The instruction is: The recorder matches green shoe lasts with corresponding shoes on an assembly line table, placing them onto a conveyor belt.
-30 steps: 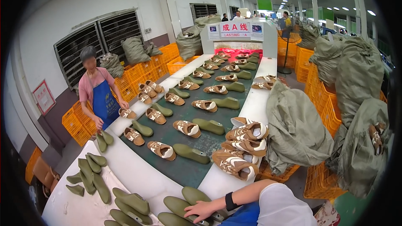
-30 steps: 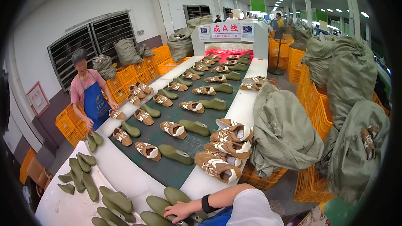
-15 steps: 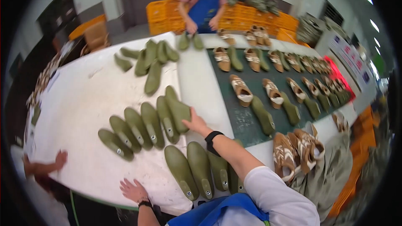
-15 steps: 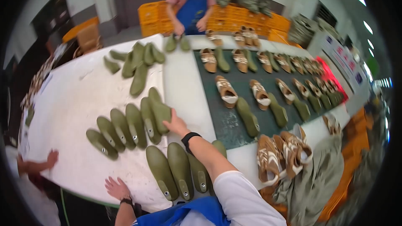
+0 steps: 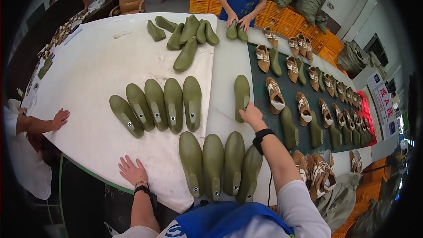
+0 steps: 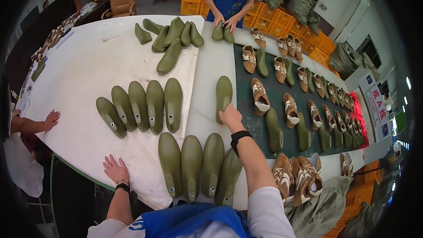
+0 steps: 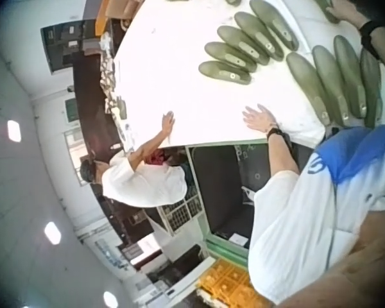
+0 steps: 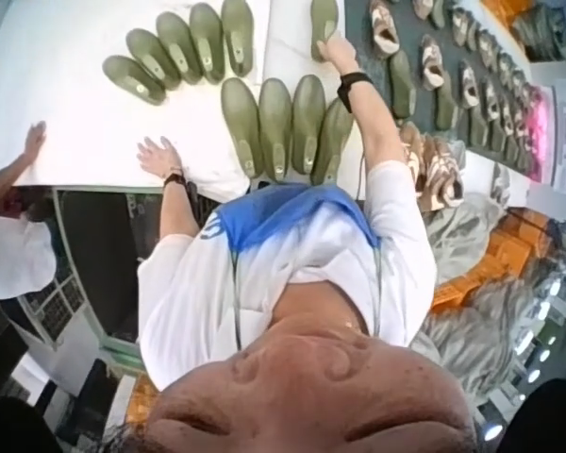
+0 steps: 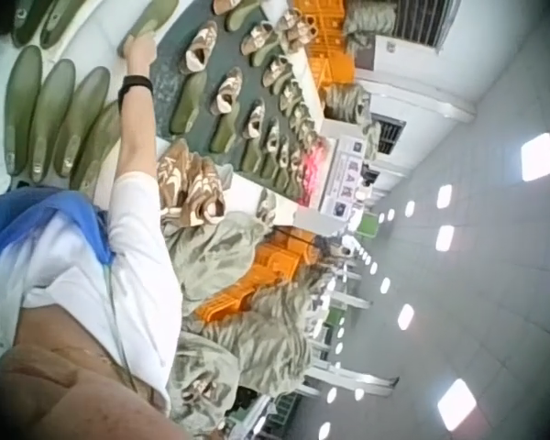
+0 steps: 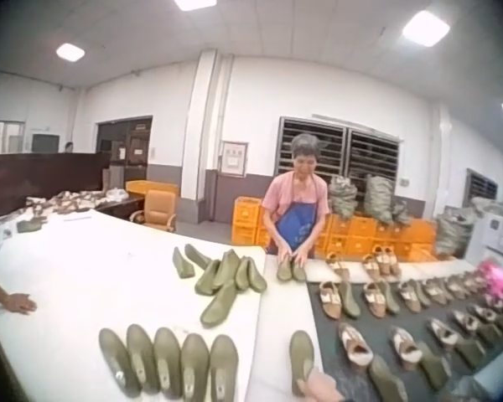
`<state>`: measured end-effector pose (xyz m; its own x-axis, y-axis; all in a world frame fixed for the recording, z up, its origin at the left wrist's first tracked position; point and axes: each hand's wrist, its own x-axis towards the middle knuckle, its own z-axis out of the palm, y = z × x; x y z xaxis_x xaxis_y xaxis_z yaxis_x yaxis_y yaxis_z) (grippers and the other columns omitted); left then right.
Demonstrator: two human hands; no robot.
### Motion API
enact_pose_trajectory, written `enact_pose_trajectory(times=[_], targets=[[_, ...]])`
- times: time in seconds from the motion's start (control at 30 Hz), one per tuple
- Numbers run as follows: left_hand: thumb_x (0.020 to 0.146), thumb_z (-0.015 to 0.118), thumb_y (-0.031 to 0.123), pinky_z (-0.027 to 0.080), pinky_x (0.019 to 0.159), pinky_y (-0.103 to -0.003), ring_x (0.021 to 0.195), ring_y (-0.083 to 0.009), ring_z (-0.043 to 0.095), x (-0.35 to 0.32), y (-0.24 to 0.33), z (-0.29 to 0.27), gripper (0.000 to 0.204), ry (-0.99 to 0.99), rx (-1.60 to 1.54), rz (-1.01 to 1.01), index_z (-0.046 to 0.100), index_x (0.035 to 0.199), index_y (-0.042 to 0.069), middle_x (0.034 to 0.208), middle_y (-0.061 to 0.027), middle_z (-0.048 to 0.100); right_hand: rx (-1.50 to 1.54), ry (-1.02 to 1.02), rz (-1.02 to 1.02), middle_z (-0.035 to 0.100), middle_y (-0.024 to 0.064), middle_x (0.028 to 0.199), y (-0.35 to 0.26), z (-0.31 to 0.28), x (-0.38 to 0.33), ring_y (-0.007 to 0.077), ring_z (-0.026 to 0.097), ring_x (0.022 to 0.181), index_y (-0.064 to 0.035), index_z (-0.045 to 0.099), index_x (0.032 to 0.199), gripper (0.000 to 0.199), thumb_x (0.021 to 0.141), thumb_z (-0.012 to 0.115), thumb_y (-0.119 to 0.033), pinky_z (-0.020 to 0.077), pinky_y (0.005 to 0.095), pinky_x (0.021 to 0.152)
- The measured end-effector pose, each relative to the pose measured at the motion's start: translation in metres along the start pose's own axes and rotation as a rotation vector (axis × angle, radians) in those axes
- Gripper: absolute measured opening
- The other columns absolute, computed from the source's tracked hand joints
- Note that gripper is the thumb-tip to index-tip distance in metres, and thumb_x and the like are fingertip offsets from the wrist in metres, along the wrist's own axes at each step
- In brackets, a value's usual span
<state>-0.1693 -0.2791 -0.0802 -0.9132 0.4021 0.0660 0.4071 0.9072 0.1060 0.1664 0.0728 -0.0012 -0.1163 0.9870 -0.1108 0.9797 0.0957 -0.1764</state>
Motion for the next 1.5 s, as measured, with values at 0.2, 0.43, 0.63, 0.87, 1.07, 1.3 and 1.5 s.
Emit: enact_pose_trajectory(times=[0.2, 0.43, 0.63, 0.87, 1.07, 1.3, 1.5], targets=[[0.087, 0.046, 0.038, 0.019, 0.106, -0.050, 0.133, -0.0327, 0.022, 0.003, 0.002, 0.007, 0.054, 0.033, -0.014, 0.012, 0.036, 0.135, 0.014, 0.144, -0.0090, 0.027, -0.130, -0.007, -0.413, 0.055, 0.0198, 0.110, -0.112, -0.023, -0.025, 0.0371, 0.049, 0.110, -0.0174, 0.043, 0.127, 0.056, 0.080, 0.056, -0.047, 0.0437, 0.0472, 0.083], [0.086, 0.048, 0.039, 0.018, 0.106, -0.050, 0.133, -0.0325, 0.021, 0.006, -0.001, 0.006, 0.055, 0.031, -0.036, 0.013, 0.038, 0.134, 0.013, 0.144, -0.0094, 0.027, 0.249, 0.032, -0.285, 0.024, 0.0258, 0.137, -0.228, 0.041, -0.074, 0.0427, 0.026, 0.125, -0.0108, 0.053, 0.119, 0.060, 0.075, 0.058, -0.052, 0.0334, 0.0544, 0.094], [0.087, 0.047, 0.038, 0.017, 0.106, -0.050, 0.133, -0.0328, 0.021, 0.004, 0.000, 0.002, 0.054, 0.015, -0.024, 0.013, 0.036, 0.135, 0.013, 0.144, -0.0095, 0.027, 0.210, -0.021, -0.207, 0.025, 0.0198, 0.139, -0.249, 0.033, -0.053, 0.0413, 0.022, 0.128, 0.0004, 0.059, 0.108, 0.053, 0.073, 0.064, -0.039, 0.0315, 0.0572, 0.095], [0.089, 0.044, 0.037, 0.018, 0.106, -0.049, 0.132, -0.0327, 0.022, 0.003, 0.004, 0.003, 0.053, 0.006, -0.002, 0.017, 0.035, 0.135, 0.013, 0.144, -0.0092, 0.026, 0.291, -0.158, -0.114, 0.034, 0.0154, 0.132, -0.228, 0.021, -0.014, 0.0391, 0.033, 0.120, 0.0005, 0.062, 0.100, 0.046, 0.070, 0.068, -0.035, 0.0433, 0.0470, 0.090], [0.090, 0.043, 0.038, 0.019, 0.106, -0.048, 0.132, -0.0324, 0.022, 0.007, 0.001, 0.001, 0.053, 0.008, 0.004, 0.009, 0.035, 0.135, 0.013, 0.144, -0.0090, 0.026, 0.296, -0.088, -0.016, 0.036, 0.0118, 0.126, -0.181, 0.010, 0.010, 0.0345, 0.040, 0.113, -0.0006, 0.062, 0.101, 0.046, 0.071, 0.068, -0.034, 0.0450, 0.0445, 0.087], [0.089, 0.045, 0.037, 0.021, 0.105, -0.049, 0.132, -0.0325, 0.024, 0.006, -0.001, 0.007, 0.052, 0.030, 0.007, 0.020, 0.036, 0.134, 0.013, 0.144, -0.0090, 0.027, 0.349, -0.033, 0.113, 0.038, 0.0146, 0.129, -0.123, 0.004, 0.025, 0.0371, 0.042, 0.113, 0.0037, 0.062, 0.100, 0.052, 0.068, 0.069, -0.037, 0.0435, 0.0433, 0.089], [0.089, 0.045, 0.037, 0.022, 0.105, -0.049, 0.131, -0.0322, 0.025, 0.005, 0.001, 0.007, 0.052, 0.028, 0.025, 0.025, 0.036, 0.134, 0.014, 0.143, -0.0087, 0.028, 0.336, -0.036, 0.203, 0.034, 0.0125, 0.131, -0.095, -0.002, 0.023, 0.0359, 0.037, 0.117, -0.0008, 0.062, 0.102, 0.046, 0.071, 0.069, -0.034, 0.0416, 0.0471, 0.091]])
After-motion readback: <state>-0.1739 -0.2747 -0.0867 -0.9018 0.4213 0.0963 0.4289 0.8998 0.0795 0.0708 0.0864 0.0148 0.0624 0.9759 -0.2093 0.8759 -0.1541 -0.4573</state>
